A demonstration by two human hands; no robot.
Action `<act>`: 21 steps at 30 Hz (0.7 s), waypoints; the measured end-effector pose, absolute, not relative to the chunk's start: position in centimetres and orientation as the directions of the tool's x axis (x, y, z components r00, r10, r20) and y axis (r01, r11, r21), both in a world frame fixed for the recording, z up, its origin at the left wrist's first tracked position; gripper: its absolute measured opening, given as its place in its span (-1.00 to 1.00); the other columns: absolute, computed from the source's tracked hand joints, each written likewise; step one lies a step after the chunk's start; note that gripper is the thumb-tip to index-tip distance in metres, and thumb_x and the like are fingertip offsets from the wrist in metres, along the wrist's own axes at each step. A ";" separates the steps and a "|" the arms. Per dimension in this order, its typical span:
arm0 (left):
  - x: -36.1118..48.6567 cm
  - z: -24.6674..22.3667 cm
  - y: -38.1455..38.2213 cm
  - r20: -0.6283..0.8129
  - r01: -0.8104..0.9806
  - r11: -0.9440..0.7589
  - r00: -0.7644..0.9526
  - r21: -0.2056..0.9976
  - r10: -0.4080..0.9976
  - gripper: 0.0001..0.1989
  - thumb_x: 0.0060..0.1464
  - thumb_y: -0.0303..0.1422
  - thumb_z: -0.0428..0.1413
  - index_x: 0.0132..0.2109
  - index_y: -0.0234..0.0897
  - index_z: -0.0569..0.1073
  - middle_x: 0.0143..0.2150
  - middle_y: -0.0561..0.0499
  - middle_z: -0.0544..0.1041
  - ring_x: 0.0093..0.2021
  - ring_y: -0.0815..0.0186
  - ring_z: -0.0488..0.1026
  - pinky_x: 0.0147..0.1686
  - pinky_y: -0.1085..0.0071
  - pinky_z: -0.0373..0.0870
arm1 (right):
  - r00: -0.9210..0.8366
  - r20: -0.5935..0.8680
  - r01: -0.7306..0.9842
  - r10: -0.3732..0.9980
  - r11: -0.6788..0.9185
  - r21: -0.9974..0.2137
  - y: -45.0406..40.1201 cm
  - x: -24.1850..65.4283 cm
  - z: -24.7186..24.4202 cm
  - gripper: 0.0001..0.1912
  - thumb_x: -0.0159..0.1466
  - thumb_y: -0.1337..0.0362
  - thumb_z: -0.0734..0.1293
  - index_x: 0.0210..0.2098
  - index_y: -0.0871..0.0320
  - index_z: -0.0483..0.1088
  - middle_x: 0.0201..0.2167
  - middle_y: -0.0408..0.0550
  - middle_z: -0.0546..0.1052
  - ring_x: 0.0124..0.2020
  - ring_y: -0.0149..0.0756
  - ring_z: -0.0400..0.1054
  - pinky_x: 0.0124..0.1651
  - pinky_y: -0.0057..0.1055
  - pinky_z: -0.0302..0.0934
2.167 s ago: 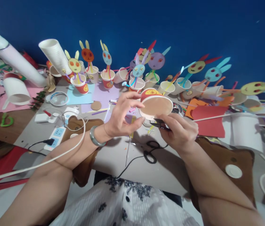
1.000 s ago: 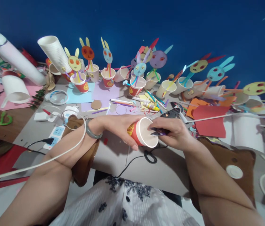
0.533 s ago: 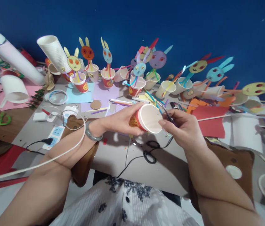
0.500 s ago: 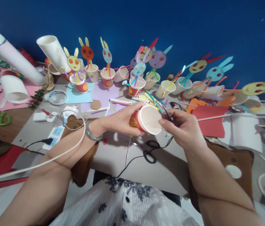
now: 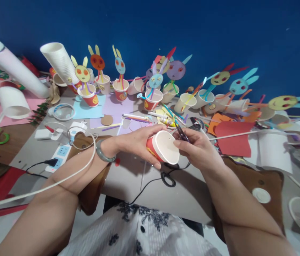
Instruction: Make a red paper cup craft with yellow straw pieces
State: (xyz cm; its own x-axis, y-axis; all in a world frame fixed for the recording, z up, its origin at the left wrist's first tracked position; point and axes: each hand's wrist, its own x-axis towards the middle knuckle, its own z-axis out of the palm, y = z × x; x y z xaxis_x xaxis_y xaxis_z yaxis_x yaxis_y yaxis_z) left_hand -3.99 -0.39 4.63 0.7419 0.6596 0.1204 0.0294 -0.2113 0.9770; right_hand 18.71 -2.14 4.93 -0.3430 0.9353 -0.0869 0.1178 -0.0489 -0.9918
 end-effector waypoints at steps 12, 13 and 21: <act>-4.3 4.9 -0.4 0.058 0.087 -0.149 0.647 0.985 0.760 -0.21 -0.36 -0.10 0.53 0.01 -0.25 0.41 -0.05 -0.08 0.52 -0.03 0.10 0.49 -0.02 0.19 0.43 | -0.500 0.329 0.650 0.801 0.598 -0.469 -2.1 21.4 6.6 -0.62 0.31 -0.06 0.39 -0.17 0.14 0.50 -0.48 -0.09 0.55 -0.52 -0.33 0.38 -0.44 -0.40 0.18; -4.2 4.9 -0.4 0.048 0.098 -0.146 0.647 0.985 0.761 -0.22 -0.37 -0.10 0.53 -0.01 -0.26 0.41 -0.06 -0.08 0.53 -0.04 0.09 0.50 -0.03 0.19 0.44 | -0.527 0.354 0.665 0.773 0.634 -0.395 -2.2 21.6 6.8 -0.61 0.33 -0.07 0.37 -0.18 0.15 0.51 -0.45 -0.07 0.57 -0.51 -0.32 0.40 -0.43 -0.40 0.19; -4.3 5.0 -0.4 0.035 0.146 -0.172 0.655 0.974 0.755 -0.27 -0.36 -0.10 0.52 -0.04 -0.26 0.45 -0.11 -0.03 0.55 -0.08 0.12 0.50 -0.08 0.24 0.45 | -0.596 0.483 0.735 0.641 0.678 0.008 -2.7 21.3 6.4 -0.58 0.42 -0.04 0.30 -0.31 0.17 0.54 -0.45 -0.05 0.61 -0.52 -0.35 0.44 -0.49 -0.41 0.05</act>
